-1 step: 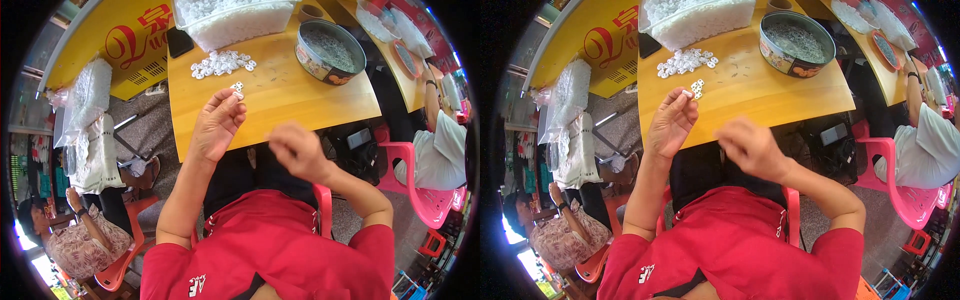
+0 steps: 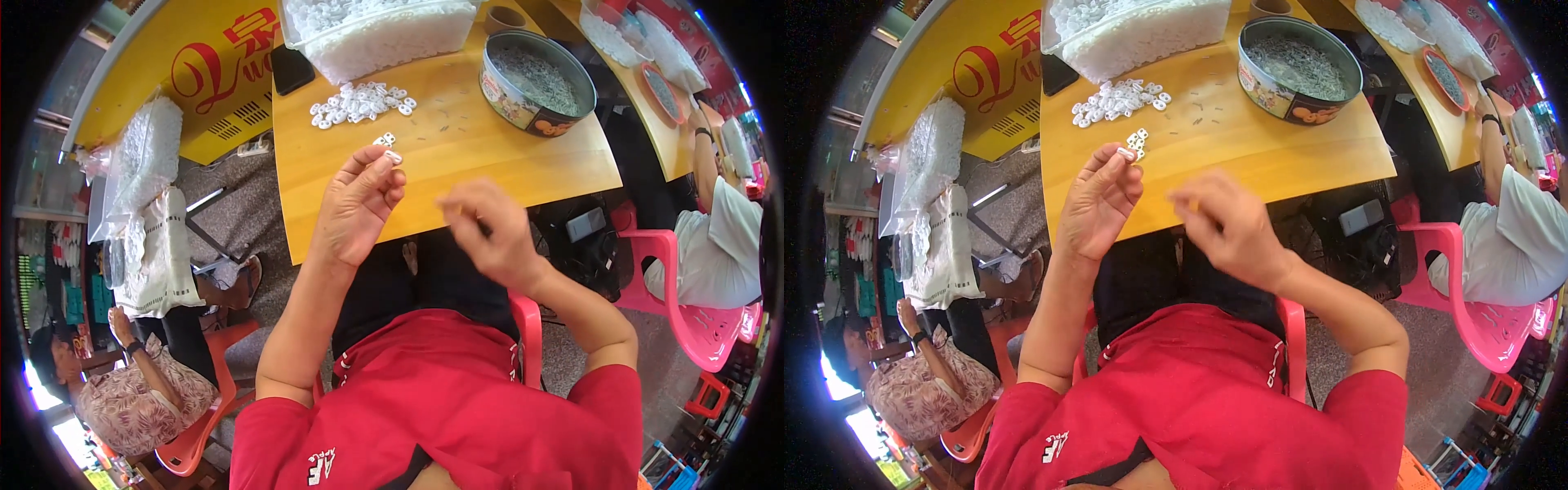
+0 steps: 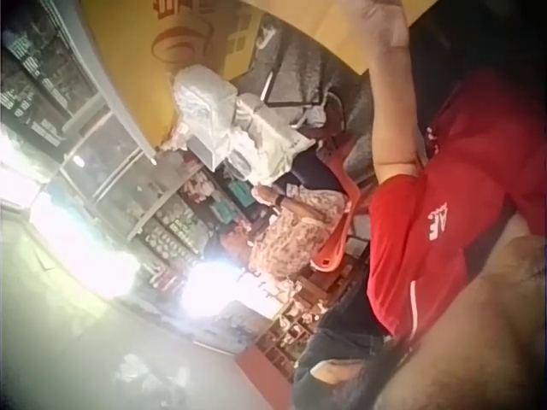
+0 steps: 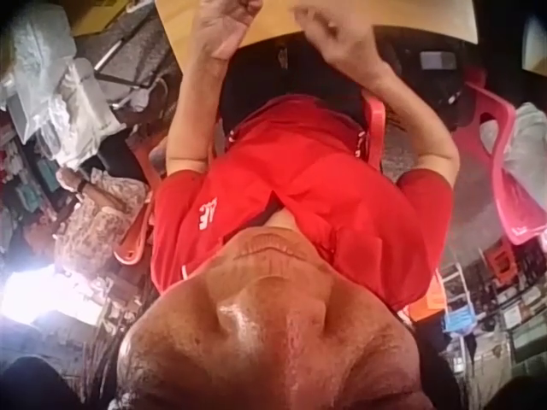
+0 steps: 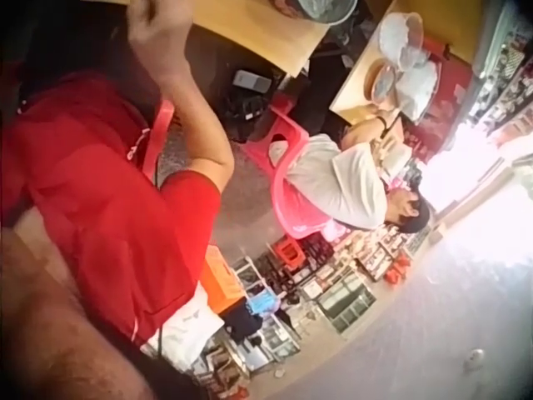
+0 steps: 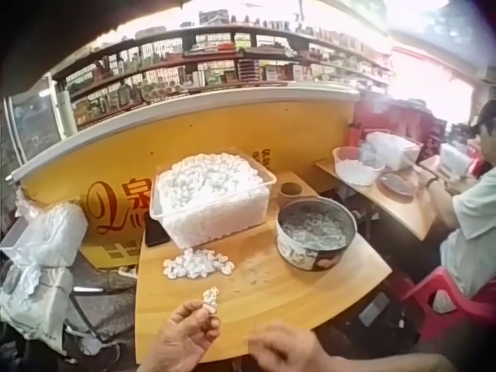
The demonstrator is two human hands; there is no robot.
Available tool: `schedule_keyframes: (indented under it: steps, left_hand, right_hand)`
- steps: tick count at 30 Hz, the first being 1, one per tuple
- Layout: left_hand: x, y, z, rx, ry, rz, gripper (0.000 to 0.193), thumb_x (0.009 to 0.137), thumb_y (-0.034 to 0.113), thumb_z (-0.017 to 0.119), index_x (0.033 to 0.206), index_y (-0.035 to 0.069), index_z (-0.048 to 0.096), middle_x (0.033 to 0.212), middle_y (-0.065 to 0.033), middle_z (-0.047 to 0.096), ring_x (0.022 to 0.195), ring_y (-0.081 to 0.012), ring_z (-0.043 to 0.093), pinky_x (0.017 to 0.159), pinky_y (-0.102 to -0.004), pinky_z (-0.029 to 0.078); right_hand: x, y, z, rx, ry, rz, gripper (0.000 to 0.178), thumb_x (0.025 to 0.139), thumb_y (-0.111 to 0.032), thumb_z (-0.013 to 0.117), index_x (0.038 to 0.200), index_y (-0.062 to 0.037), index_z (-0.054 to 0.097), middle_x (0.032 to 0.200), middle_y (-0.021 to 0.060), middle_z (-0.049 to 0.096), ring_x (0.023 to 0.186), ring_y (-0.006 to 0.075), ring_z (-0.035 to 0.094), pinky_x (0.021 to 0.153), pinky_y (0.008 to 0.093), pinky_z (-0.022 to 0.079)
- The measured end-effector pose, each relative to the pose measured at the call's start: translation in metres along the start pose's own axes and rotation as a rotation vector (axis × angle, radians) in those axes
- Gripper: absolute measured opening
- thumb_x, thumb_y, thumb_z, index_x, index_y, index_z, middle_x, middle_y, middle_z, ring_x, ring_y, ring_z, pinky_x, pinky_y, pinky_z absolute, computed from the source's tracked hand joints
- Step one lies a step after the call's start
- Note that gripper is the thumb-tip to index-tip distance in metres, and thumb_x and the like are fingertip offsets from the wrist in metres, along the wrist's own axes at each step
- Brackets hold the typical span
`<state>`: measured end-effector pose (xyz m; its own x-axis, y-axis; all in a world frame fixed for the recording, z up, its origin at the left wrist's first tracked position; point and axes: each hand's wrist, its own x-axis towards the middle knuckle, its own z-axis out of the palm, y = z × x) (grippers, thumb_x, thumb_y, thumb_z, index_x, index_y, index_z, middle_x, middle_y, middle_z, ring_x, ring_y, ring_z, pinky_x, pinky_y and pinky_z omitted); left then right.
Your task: Assembling white plastic parts by inserting small metal pins into the holes by hand.
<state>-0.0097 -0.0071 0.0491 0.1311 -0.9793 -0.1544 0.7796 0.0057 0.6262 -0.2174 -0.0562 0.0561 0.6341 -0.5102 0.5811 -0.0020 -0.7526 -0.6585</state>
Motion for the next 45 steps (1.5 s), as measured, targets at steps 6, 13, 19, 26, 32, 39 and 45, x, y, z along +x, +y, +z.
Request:
schedule_keyframes:
  steps: [6,13,19,26,32,39,45]
  left_hand:
    - [-0.019,-0.017,0.028,0.128,0.040,0.057,0.015,0.093,0.007,0.066,0.107,0.004,0.061,0.094,-0.0054,0.066,0.083,-0.0139,0.064,0.073,-0.0251,0.052]
    - [-0.029,-0.024,0.031,0.144,0.089,0.111,0.015,0.094,0.008,0.066,0.107,0.003,0.061,0.095,-0.0060,0.066,0.084,-0.0146,0.065,0.075,-0.0265,0.053]
    - [-0.036,-0.024,0.029,0.154,0.097,0.104,0.015,0.094,0.009,0.065,0.106,0.001,0.061,0.095,-0.0085,0.067,0.083,-0.0163,0.067,0.074,-0.0272,0.055]
    - [-0.037,-0.032,0.016,0.243,0.137,0.134,0.016,0.095,0.011,0.065,0.105,-0.002,0.064,0.091,-0.0093,0.068,0.078,-0.0159,0.067,0.071,-0.0262,0.055]
    - [-0.047,-0.038,0.001,0.474,0.097,0.238,0.019,0.098,0.013,0.062,0.107,-0.004,0.064,0.094,-0.0091,0.069,0.082,-0.0143,0.067,0.073,-0.0253,0.055]
    - [-0.049,-0.044,0.000,0.506,0.121,0.300,0.018,0.096,0.008,0.063,0.109,-0.003,0.064,0.097,-0.0087,0.069,0.084,-0.0134,0.066,0.076,-0.0258,0.054]
    - [-0.041,-0.048,-0.007,0.530,0.140,0.347,0.016,0.096,0.006,0.063,0.110,-0.001,0.063,0.099,-0.0070,0.068,0.085,-0.0116,0.066,0.076,-0.0247,0.054]
  right_hand:
    - [0.020,0.000,0.005,0.428,0.160,0.488,0.012,0.095,-0.011,0.066,0.102,-0.0018,0.067,0.085,-0.0012,0.062,0.074,0.0035,0.055,0.061,0.0204,0.046]
    - [0.023,-0.002,0.010,0.596,0.103,0.579,0.019,0.097,-0.018,0.064,0.104,0.0002,0.064,0.081,-0.0024,0.060,0.068,0.0026,0.052,0.059,0.0185,0.043]
    - [0.022,-0.005,0.018,0.647,0.124,0.559,0.020,0.098,-0.019,0.062,0.103,-0.0001,0.062,0.081,-0.0026,0.060,0.066,0.0022,0.049,0.057,0.0186,0.041]
    - [0.013,-0.004,0.032,0.566,0.171,0.607,0.021,0.097,-0.021,0.063,0.100,-0.0007,0.062,0.080,-0.0026,0.060,0.064,0.0021,0.049,0.056,0.0185,0.041]
    - [0.014,-0.004,0.033,0.594,0.029,0.665,0.023,0.095,-0.024,0.067,0.098,-0.0012,0.063,0.079,-0.0021,0.062,0.065,0.0023,0.051,0.055,0.0185,0.040]
    - [0.013,-0.003,0.034,0.533,0.014,0.682,0.022,0.095,-0.022,0.067,0.099,-0.0008,0.064,0.080,-0.0013,0.063,0.066,0.0032,0.052,0.056,0.0187,0.041]
    - [0.013,-0.001,0.032,0.544,0.023,0.694,0.020,0.096,-0.019,0.066,0.101,0.0006,0.065,0.082,-0.0004,0.064,0.064,0.0040,0.053,0.058,0.0191,0.044]
